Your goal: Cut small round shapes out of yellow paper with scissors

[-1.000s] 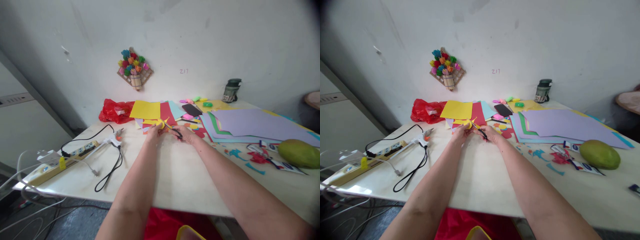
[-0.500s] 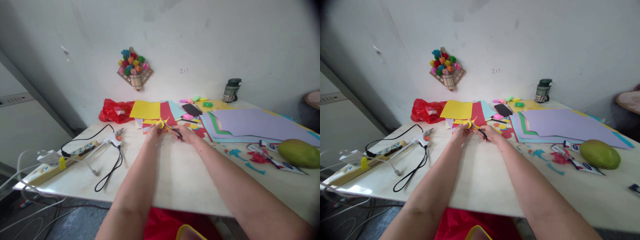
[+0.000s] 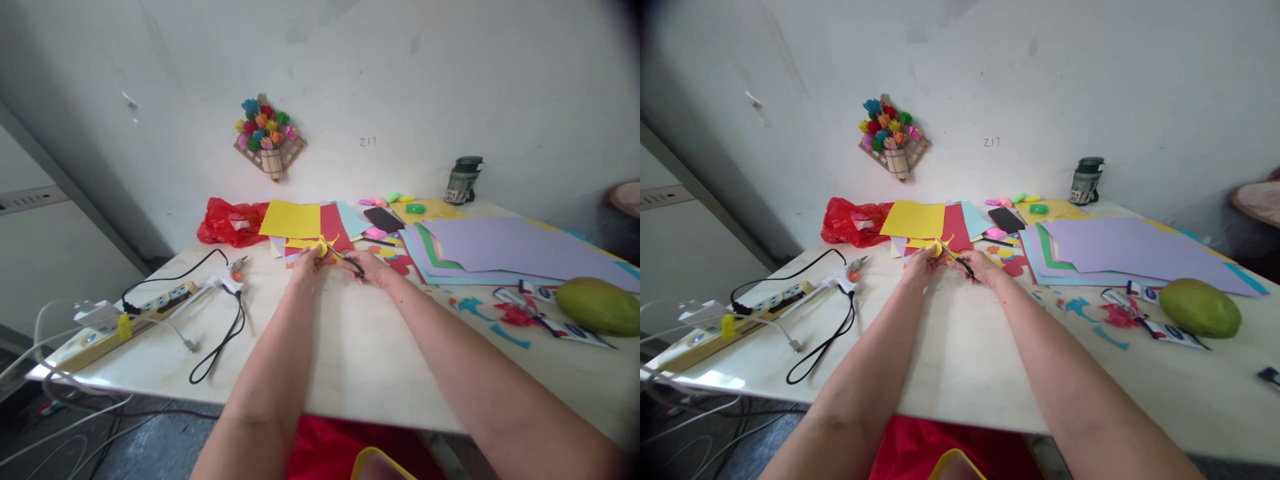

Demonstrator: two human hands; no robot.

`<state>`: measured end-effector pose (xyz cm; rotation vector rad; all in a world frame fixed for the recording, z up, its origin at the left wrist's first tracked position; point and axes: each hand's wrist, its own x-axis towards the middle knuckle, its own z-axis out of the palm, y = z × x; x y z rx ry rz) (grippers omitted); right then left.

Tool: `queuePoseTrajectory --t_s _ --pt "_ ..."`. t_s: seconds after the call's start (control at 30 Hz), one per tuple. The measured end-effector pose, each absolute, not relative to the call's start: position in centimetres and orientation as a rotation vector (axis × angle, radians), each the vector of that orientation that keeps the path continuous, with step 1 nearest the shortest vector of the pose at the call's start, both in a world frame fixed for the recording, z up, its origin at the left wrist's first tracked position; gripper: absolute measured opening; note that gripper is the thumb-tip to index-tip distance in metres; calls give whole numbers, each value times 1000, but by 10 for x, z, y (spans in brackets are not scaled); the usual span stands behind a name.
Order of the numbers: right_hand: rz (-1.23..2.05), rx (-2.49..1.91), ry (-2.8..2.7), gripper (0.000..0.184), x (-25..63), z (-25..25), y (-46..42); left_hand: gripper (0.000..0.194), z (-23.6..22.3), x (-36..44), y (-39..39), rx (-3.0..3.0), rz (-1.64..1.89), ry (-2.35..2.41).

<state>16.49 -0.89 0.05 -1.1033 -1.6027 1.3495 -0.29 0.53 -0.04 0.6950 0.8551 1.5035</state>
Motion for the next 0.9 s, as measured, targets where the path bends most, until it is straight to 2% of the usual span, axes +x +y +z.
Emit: queuePoseTrajectory --t_s 0.9 --pt "1386 -1093 -1567 33 165 2 -11 16 -3 -2 6 730 1508 851"
